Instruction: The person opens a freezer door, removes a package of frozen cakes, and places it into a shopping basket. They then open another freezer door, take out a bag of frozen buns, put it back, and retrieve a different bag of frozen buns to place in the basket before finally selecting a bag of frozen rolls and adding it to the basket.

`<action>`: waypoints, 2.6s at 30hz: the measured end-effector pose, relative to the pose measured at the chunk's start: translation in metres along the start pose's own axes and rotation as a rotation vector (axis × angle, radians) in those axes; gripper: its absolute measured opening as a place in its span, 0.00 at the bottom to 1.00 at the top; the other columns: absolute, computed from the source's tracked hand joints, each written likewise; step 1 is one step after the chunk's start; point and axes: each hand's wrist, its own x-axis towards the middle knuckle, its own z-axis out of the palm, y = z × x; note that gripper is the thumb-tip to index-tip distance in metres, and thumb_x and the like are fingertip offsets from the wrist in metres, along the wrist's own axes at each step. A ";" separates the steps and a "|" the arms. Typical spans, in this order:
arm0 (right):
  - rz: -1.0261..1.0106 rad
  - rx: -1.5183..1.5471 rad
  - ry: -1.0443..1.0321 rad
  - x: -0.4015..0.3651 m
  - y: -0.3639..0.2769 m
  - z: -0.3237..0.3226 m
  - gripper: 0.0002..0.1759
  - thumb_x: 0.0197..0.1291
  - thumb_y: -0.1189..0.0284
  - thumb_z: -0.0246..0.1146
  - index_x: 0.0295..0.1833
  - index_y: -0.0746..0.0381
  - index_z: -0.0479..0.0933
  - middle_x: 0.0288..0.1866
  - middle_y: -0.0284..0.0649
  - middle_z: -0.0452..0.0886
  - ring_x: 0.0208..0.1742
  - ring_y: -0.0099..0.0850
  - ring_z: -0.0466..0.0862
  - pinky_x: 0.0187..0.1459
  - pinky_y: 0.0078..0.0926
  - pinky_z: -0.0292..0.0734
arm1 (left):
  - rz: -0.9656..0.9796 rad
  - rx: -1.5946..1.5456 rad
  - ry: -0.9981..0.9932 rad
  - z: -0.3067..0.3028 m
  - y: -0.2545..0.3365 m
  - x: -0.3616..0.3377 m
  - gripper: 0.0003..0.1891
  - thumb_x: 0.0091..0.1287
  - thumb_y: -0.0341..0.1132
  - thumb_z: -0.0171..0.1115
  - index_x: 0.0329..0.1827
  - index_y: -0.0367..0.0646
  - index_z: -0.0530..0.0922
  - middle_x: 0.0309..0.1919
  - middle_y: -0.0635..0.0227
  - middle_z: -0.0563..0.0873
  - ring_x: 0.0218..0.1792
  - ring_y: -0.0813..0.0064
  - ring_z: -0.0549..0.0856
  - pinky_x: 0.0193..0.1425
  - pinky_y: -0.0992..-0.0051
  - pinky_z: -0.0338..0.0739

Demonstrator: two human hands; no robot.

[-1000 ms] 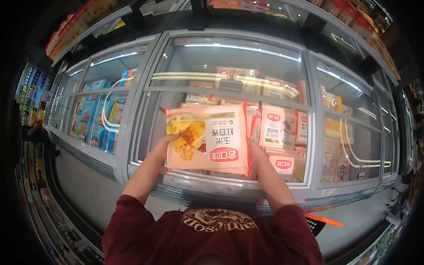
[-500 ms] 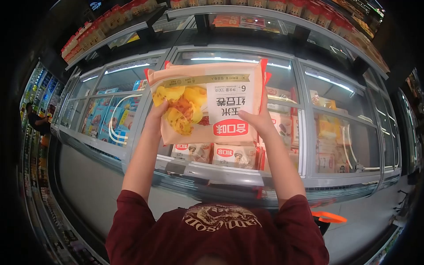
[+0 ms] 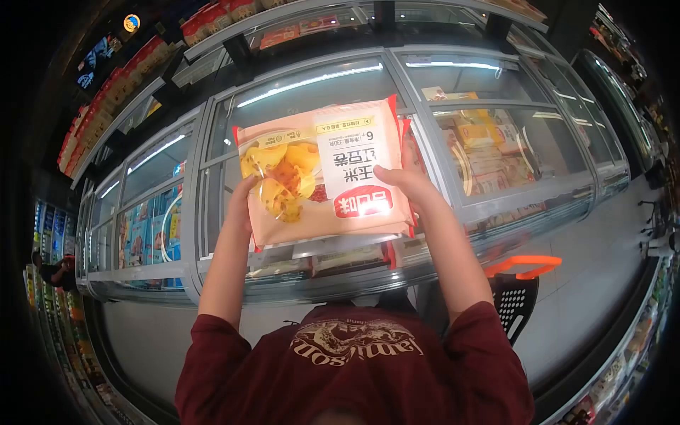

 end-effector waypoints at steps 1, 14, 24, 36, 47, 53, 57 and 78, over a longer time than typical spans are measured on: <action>-0.007 -0.018 0.082 -0.015 0.009 -0.007 0.47 0.47 0.81 0.61 0.69 0.57 0.40 0.62 0.46 0.61 0.63 0.36 0.63 0.59 0.32 0.62 | -0.039 0.001 -0.045 -0.003 -0.007 0.005 0.25 0.61 0.40 0.50 0.59 0.38 0.61 0.53 0.56 0.72 0.52 0.62 0.74 0.56 0.65 0.70; -0.120 0.353 0.732 -0.299 0.029 -0.050 0.39 0.47 0.79 0.59 0.65 0.62 0.49 0.55 0.51 0.67 0.51 0.39 0.75 0.48 0.35 0.75 | -0.544 0.136 -0.502 0.142 -0.132 -0.036 0.25 0.64 0.39 0.47 0.61 0.36 0.58 0.55 0.53 0.70 0.54 0.60 0.74 0.56 0.63 0.70; -0.040 0.578 0.879 -0.481 0.122 -0.215 0.37 0.48 0.79 0.59 0.64 0.61 0.50 0.53 0.50 0.69 0.50 0.39 0.76 0.46 0.36 0.77 | -0.685 0.357 -0.511 0.243 -0.361 -0.102 0.25 0.63 0.39 0.50 0.60 0.36 0.59 0.54 0.55 0.71 0.53 0.63 0.74 0.56 0.66 0.70; 0.196 1.226 1.016 -0.471 0.466 -0.377 0.34 0.53 0.78 0.58 0.64 0.61 0.51 0.54 0.45 0.67 0.54 0.37 0.71 0.53 0.33 0.70 | -1.146 0.747 -0.314 0.215 -0.671 0.038 0.22 0.59 0.29 0.48 0.58 0.39 0.62 0.50 0.55 0.74 0.51 0.63 0.76 0.55 0.67 0.71; -0.042 1.359 1.176 -0.433 0.701 -0.454 0.23 0.58 0.70 0.54 0.58 0.64 0.59 0.54 0.45 0.69 0.55 0.40 0.70 0.56 0.42 0.65 | -0.902 1.276 -0.779 0.114 -0.923 0.133 0.23 0.49 0.30 0.64 0.51 0.38 0.72 0.44 0.62 0.79 0.45 0.72 0.78 0.51 0.74 0.70; -0.082 1.359 1.418 -0.431 0.746 -0.458 0.21 0.59 0.69 0.52 0.57 0.65 0.62 0.51 0.45 0.71 0.52 0.40 0.72 0.53 0.41 0.67 | -0.870 1.269 -0.882 0.075 -1.017 0.149 0.23 0.48 0.32 0.65 0.50 0.37 0.72 0.42 0.62 0.80 0.44 0.71 0.78 0.50 0.74 0.70; 0.042 1.306 1.553 -0.427 0.763 -0.465 0.20 0.59 0.67 0.50 0.57 0.62 0.63 0.54 0.44 0.70 0.55 0.41 0.70 0.56 0.44 0.63 | -0.565 1.753 -0.786 0.068 -1.030 0.134 0.28 0.46 0.42 0.66 0.49 0.39 0.70 0.47 0.56 0.77 0.50 0.63 0.76 0.53 0.72 0.68; 0.362 0.973 0.592 -0.490 0.301 -0.289 0.21 0.57 0.64 0.54 0.54 0.60 0.63 0.51 0.48 0.71 0.53 0.38 0.71 0.50 0.33 0.69 | 0.166 1.224 -1.125 0.239 -0.448 -0.134 0.11 0.56 0.31 0.54 0.42 0.41 0.74 0.39 0.58 0.79 0.42 0.59 0.77 0.47 0.67 0.71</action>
